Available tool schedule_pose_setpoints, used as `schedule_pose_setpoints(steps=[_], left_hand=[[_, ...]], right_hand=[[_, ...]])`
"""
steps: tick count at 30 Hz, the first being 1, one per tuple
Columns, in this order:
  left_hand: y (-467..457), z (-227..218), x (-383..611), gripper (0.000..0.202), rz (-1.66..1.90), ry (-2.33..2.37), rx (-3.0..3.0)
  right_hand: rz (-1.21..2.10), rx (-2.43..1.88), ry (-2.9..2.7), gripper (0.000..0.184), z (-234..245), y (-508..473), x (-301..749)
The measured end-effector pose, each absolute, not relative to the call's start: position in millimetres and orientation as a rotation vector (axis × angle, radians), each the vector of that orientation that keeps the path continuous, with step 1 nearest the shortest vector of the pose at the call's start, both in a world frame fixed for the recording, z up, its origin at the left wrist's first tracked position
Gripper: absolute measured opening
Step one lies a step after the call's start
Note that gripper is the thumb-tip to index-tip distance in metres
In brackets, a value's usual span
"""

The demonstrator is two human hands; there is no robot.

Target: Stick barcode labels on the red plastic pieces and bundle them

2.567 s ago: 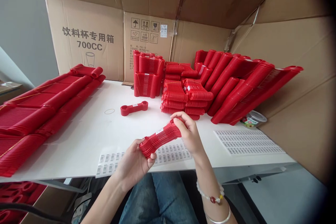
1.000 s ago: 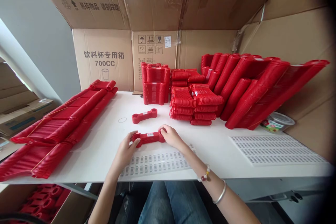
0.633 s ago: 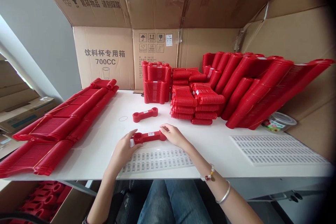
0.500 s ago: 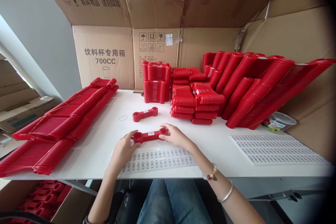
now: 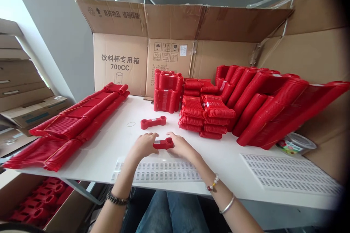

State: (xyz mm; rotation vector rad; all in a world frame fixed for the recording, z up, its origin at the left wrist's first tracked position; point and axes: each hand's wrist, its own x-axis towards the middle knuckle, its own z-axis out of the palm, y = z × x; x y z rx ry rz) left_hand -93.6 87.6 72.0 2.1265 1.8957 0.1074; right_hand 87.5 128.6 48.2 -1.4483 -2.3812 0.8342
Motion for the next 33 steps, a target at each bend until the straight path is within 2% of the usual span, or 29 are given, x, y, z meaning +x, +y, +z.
schedule_pose_setpoints(steps=[6, 15, 24, 27, 31, 33], left_hand=[[127.0, 75.6, -64.8, 0.064, -0.195, 1.752, 2.181], [127.5, 75.9, -90.1, 0.026, -0.311, 1.73, 2.333], [130.2, 66.3, -96.4, 0.016, -0.292, 1.728, 2.362], [131.6, 71.0, -101.1, 0.011, -0.249, 1.74, 2.354], [138.2, 84.5, -114.8, 0.001, -0.183, 1.801, 2.339], [143.2, 94.4, -123.3, 0.003, -0.142, 1.856, 2.331]], right_hand=[[0.826, -1.348, -2.463, 0.075, 40.1, 141.7, 87.5], [0.75, -1.261, -2.505, 0.074, 40.9, 142.8, 87.1], [0.821, -1.228, -2.481, 0.066, 46.1, 153.1, 91.7], [0.892, -1.203, -2.449, 0.073, 52.2, 157.2, 90.3], [0.915, -1.179, -2.348, 0.094, 62.4, 148.7, 91.9], [0.931, -1.188, -2.303, 0.1, 64.8, 137.9, 99.7]])
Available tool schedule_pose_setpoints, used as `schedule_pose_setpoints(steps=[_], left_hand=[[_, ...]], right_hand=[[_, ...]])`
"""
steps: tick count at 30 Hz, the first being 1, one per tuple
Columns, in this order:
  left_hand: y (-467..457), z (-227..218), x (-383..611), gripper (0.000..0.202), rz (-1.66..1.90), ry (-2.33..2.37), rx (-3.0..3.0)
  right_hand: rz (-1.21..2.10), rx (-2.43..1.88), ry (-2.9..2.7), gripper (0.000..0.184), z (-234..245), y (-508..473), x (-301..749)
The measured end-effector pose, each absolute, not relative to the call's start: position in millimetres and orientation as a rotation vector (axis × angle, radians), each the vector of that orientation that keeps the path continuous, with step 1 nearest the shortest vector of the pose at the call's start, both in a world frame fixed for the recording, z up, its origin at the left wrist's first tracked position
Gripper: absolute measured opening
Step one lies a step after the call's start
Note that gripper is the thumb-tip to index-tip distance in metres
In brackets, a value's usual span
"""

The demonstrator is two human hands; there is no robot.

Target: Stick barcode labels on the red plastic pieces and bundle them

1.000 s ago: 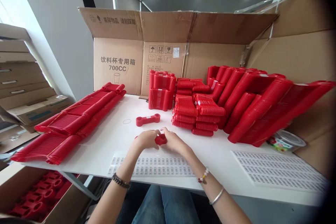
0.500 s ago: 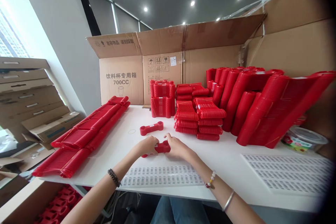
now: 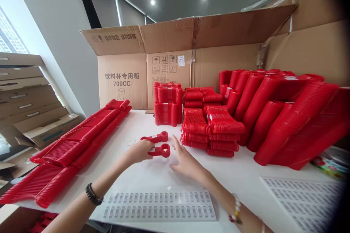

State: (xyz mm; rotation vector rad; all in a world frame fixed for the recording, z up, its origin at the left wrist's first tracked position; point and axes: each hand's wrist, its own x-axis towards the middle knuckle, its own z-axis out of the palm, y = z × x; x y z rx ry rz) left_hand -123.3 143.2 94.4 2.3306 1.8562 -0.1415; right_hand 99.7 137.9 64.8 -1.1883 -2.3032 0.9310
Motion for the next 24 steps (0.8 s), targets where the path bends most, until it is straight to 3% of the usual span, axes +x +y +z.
schedule_pose_setpoints(steps=[8, 24], left_hand=[[192.0, 127.3, -144.8, 0.016, -0.056, 1.994, 2.313], [224.7, 102.3, -136.8, 0.016, -0.122, 1.99, 2.296]], right_hand=[[1.126, -1.16, -2.354, 0.094, 53.5, 110.8, 144.6], [1.207, -1.173, -2.245, 0.085, 50.7, 106.1, 159.9]])
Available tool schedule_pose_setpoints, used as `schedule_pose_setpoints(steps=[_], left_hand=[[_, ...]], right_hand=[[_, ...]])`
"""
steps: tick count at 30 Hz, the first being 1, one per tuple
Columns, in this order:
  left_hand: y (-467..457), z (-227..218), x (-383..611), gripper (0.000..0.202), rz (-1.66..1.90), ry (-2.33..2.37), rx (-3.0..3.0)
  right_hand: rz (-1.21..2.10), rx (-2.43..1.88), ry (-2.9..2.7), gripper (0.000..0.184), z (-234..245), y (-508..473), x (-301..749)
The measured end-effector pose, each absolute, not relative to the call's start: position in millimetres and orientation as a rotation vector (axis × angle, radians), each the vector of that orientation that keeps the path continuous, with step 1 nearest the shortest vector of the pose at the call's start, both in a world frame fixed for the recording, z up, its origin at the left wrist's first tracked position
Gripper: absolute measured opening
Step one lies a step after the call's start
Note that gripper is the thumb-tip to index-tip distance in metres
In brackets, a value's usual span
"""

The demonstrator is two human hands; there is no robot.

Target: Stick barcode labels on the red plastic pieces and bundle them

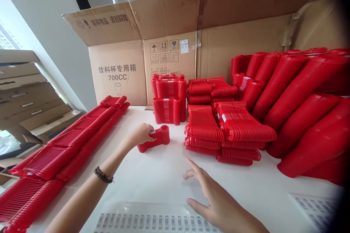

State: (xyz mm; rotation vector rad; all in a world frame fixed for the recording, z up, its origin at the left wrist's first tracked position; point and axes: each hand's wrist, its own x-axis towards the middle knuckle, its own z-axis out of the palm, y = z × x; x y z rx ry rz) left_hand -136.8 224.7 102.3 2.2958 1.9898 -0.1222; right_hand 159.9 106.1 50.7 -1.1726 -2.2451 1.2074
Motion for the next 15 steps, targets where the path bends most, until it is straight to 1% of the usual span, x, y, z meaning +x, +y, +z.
schedule_pose_setpoints(steps=[5, 12, 15], left_hand=[[220.4, 107.2, -134.6, 0.015, -0.168, 1.996, 2.265], [225.2, 99.4, -135.5, 0.008, -0.214, 1.991, 2.269], [227.6, 95.6, -133.0, 0.016, -0.258, 2.017, 2.261]], right_hand=[[1.199, -1.218, -2.254, 0.084, 54.3, 104.3, 159.9], [1.206, -1.236, -2.27, 0.083, 54.7, 103.1, 158.5], [1.204, -1.235, -2.272, 0.083, 53.5, 103.6, 158.8]])
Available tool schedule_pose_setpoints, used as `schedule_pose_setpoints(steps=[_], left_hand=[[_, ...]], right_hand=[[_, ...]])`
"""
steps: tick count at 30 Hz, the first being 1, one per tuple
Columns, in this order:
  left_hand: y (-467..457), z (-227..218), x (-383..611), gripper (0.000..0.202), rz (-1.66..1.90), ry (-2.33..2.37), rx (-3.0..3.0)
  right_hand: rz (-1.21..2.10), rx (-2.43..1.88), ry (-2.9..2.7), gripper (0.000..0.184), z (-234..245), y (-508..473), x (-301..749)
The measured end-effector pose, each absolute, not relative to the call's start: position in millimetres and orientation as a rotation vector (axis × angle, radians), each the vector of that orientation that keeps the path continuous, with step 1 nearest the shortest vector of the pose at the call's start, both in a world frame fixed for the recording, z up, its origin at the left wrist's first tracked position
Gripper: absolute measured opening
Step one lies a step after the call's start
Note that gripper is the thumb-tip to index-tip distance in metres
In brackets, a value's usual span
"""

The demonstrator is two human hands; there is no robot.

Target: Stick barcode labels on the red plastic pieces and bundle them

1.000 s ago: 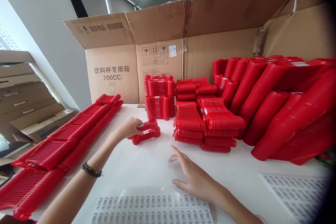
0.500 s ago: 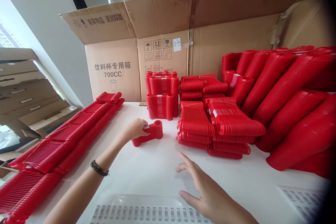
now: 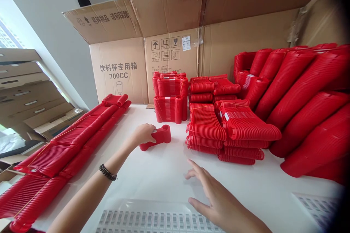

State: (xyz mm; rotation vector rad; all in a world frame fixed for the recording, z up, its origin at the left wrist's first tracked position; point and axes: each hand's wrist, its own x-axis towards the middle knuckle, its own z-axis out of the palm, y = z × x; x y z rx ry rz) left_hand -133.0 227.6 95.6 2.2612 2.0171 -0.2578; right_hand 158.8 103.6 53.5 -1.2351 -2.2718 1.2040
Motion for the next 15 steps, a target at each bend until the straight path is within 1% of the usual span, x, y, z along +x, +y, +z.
schedule_pose_setpoints(steps=[6, 9, 13, 15], left_hand=[[230.0, 91.8, -132.4, 0.021, -0.325, 2.005, 2.271], [227.9, 96.5, -137.3, 0.021, -0.359, 1.957, 2.274], [220.7, 105.3, -139.1, 0.017, -0.387, 1.866, 2.265], [217.3, 109.0, -139.2, 0.019, -0.407, 1.848, 2.253]], right_hand=[[1.213, -1.22, -2.298, 0.081, 51.2, 103.8, 159.3], [1.206, -1.225, -2.289, 0.079, 50.4, 103.6, 158.8], [1.191, -1.227, -2.286, 0.078, 49.3, 103.6, 158.9], [1.188, -1.226, -2.297, 0.077, 48.7, 103.7, 159.6]])
